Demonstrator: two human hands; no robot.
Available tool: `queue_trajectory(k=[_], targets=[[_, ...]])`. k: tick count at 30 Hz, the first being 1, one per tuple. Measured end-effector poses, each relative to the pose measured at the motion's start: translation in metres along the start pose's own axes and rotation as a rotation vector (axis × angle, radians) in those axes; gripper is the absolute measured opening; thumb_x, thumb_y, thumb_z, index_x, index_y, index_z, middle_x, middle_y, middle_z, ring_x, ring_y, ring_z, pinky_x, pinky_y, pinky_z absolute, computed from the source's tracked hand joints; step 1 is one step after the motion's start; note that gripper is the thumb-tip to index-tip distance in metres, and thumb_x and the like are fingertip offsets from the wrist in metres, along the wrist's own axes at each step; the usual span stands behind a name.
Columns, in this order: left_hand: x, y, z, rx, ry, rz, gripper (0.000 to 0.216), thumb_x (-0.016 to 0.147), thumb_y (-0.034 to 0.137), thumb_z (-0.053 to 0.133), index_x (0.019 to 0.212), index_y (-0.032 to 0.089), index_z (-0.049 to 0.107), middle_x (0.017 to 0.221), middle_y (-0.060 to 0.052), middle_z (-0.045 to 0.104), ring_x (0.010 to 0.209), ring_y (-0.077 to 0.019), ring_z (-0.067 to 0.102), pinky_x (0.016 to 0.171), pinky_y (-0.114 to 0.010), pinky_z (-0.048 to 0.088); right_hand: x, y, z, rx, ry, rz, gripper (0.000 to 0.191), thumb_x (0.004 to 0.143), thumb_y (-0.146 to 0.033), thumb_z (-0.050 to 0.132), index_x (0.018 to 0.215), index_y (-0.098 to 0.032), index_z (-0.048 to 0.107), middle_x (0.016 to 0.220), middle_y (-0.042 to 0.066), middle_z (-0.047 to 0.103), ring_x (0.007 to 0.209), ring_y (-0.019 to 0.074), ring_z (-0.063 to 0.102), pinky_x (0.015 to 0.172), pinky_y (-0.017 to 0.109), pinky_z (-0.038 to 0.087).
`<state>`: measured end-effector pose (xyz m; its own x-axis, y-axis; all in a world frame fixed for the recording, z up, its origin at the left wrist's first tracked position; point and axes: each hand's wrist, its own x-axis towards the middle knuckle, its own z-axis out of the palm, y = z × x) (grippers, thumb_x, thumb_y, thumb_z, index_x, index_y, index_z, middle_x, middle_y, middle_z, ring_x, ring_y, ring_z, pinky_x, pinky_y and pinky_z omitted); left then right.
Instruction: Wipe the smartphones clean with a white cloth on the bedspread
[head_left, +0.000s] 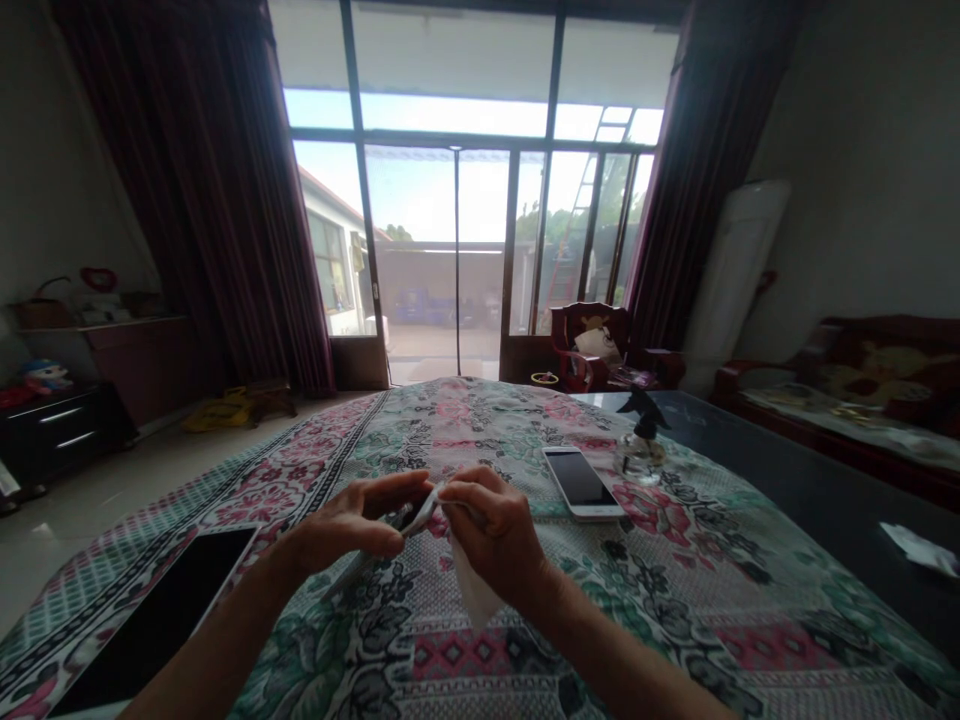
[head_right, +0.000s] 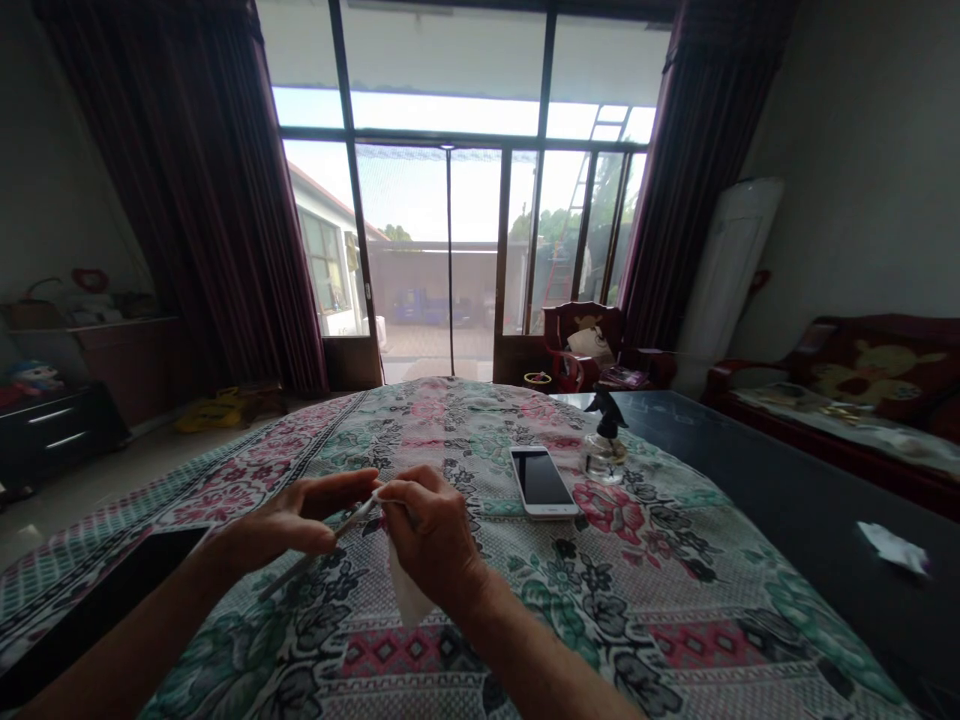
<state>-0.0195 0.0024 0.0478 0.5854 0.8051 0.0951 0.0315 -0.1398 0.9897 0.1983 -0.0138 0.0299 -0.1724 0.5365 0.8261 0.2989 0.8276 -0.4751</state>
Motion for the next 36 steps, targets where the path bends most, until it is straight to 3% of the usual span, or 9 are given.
queue_trajectory(k=[36], targets=[[0.0009, -0.0004, 0.0016, 0.047, -0.012, 0.009, 0.069, 0.062, 0.019, 0.074, 0.128, 0.023, 0.055, 0.133, -0.005, 0.057, 0.128, -0.0316, 0.044, 0.111, -0.049, 0.025, -0.0024, 0.0, 0.0017, -0.023, -0.002, 0.044, 0.012, 0.082, -0.014, 0.056, 0.087, -0.02, 0.066, 0.088, 0.004, 0.064, 0.082, 0.0139, 0.061, 0.075, 0.028, 0.05]])
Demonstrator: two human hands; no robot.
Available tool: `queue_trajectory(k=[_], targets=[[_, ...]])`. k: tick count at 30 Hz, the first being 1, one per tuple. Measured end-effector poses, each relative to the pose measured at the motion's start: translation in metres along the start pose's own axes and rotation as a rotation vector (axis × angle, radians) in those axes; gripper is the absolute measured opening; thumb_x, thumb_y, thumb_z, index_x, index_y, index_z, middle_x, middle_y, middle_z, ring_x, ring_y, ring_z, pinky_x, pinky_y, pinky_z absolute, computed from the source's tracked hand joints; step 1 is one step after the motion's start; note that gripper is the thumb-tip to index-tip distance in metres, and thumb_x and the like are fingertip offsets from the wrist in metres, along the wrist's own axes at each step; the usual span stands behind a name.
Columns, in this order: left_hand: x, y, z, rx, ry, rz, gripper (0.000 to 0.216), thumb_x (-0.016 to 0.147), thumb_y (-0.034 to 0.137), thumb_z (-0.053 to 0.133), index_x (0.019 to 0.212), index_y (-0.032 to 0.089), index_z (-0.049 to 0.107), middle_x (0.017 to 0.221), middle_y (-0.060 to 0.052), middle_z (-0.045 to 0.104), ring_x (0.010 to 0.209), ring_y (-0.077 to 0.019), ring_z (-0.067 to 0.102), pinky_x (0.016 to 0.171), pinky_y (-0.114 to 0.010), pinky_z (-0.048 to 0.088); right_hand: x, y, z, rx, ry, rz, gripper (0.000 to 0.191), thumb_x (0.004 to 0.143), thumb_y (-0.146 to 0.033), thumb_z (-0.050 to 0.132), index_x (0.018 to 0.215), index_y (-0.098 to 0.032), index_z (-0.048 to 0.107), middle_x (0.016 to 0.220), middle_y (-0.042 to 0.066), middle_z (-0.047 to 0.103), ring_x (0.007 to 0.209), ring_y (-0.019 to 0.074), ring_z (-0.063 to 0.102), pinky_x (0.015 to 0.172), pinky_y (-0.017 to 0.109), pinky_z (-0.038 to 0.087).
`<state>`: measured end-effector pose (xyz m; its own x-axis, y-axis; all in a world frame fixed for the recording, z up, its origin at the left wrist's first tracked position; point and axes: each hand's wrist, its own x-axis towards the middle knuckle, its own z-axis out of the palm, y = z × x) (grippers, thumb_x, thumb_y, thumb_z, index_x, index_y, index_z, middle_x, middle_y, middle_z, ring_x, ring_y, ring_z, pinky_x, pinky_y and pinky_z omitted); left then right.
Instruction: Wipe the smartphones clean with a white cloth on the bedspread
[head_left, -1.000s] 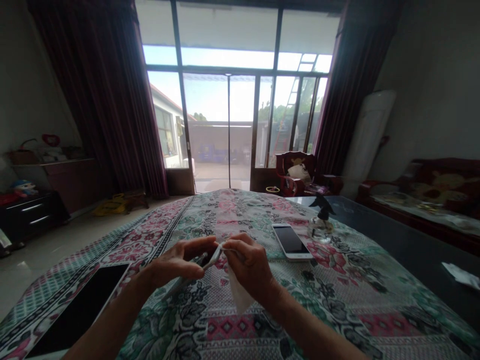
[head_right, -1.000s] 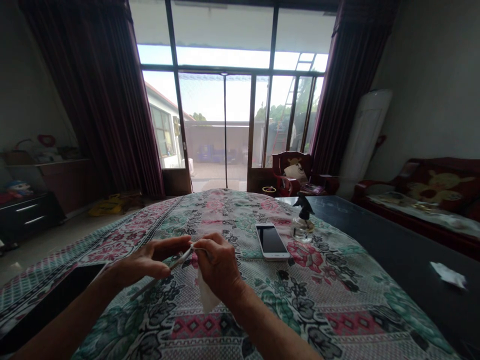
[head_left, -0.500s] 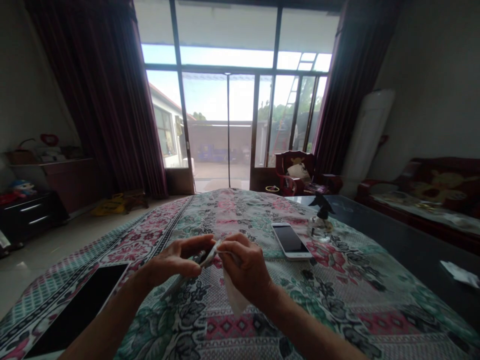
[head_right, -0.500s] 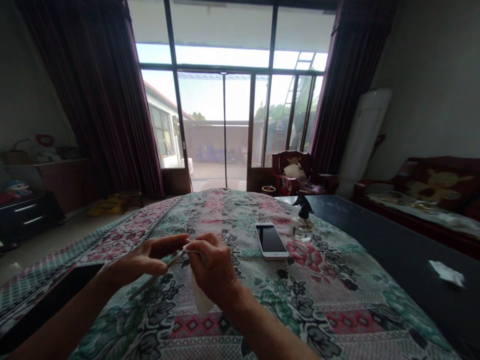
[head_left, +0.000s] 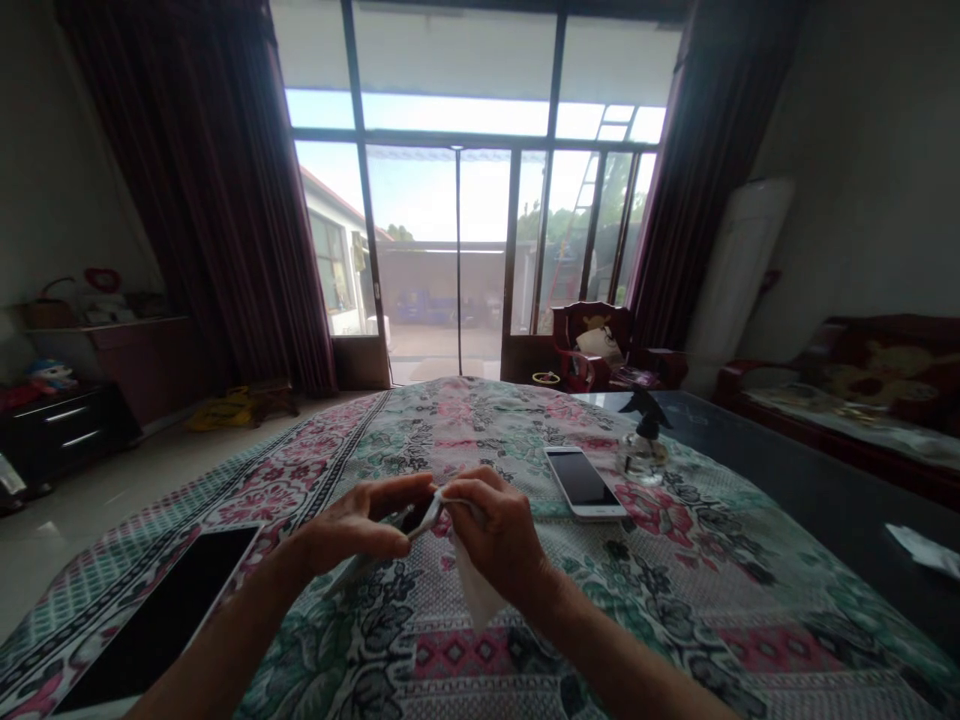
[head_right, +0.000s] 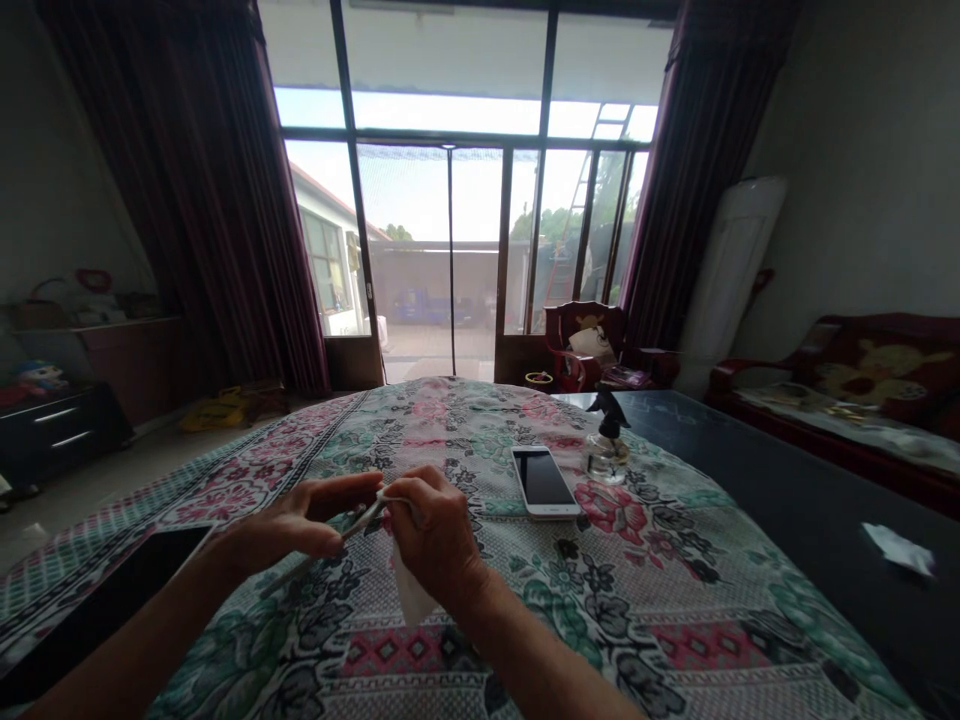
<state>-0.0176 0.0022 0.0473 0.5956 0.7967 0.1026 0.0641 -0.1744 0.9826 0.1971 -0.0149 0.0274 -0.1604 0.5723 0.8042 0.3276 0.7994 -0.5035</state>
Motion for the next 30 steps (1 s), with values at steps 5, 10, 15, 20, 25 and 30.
queue_trajectory(k=[5, 10, 15, 20, 25, 30], targets=[[0.001, -0.003, 0.0, 0.013, 0.0, -0.002, 0.07, 0.061, 0.018, 0.074, 0.128, 0.022, 0.055, 0.132, -0.004, 0.057, 0.128, -0.0324, 0.043, 0.111, -0.05, 0.025, -0.001, 0.001, 0.0, -0.014, 0.004, 0.005, 0.013, 0.082, -0.013, 0.056, 0.087, -0.021, 0.066, 0.087, 0.005, 0.064, 0.083, 0.0146, 0.061, 0.075, 0.029, 0.05], [0.0, -0.004, -0.003, 0.054, 0.072, -0.022, 0.068, 0.061, 0.018, 0.073, 0.127, 0.024, 0.056, 0.133, -0.003, 0.057, 0.127, -0.0312, 0.045, 0.111, -0.048, 0.026, -0.001, -0.006, 0.002, 0.035, 0.007, -0.027, 0.013, 0.08, -0.012, 0.056, 0.085, -0.02, 0.064, 0.086, 0.004, 0.064, 0.082, 0.0142, 0.061, 0.075, 0.029, 0.05], [0.001, -0.005, -0.003, 0.079, 0.079, -0.034, 0.07, 0.061, 0.02, 0.073, 0.128, 0.025, 0.055, 0.132, -0.004, 0.058, 0.126, -0.0318, 0.046, 0.11, -0.049, 0.028, -0.001, -0.007, 0.002, 0.015, 0.001, 0.011, 0.01, 0.079, -0.013, 0.056, 0.081, -0.02, 0.063, 0.084, 0.004, 0.064, 0.08, 0.0142, 0.061, 0.074, 0.028, 0.049], [0.001, -0.006, -0.003, 0.077, 0.058, -0.028, 0.07, 0.061, 0.022, 0.074, 0.129, 0.025, 0.054, 0.133, -0.004, 0.057, 0.126, -0.0316, 0.045, 0.11, -0.048, 0.028, -0.001, 0.007, 0.0, -0.158, -0.042, 0.195, 0.013, 0.073, -0.011, 0.057, 0.076, -0.019, 0.066, 0.079, 0.005, 0.067, 0.076, 0.0159, 0.061, 0.072, 0.028, 0.047], [0.001, -0.002, -0.004, 0.171, 0.055, -0.044, 0.071, 0.062, 0.023, 0.076, 0.129, 0.026, 0.054, 0.134, -0.003, 0.056, 0.128, -0.0321, 0.044, 0.11, -0.047, 0.029, -0.007, 0.015, -0.003, -0.183, -0.347, 0.377, 0.015, 0.07, -0.012, 0.057, 0.07, -0.018, 0.071, 0.066, 0.002, 0.069, 0.062, 0.0139, 0.06, 0.06, 0.023, 0.043], [0.003, -0.005, -0.004, 0.256, 0.044, -0.042, 0.072, 0.062, 0.025, 0.077, 0.13, 0.028, 0.053, 0.134, -0.002, 0.056, 0.126, -0.0321, 0.046, 0.11, -0.049, 0.029, -0.012, 0.008, -0.002, -0.121, -0.484, 0.39, 0.014, 0.067, -0.014, 0.058, 0.069, -0.019, 0.072, 0.061, 0.0, 0.067, 0.058, 0.0124, 0.058, 0.052, 0.02, 0.038]])
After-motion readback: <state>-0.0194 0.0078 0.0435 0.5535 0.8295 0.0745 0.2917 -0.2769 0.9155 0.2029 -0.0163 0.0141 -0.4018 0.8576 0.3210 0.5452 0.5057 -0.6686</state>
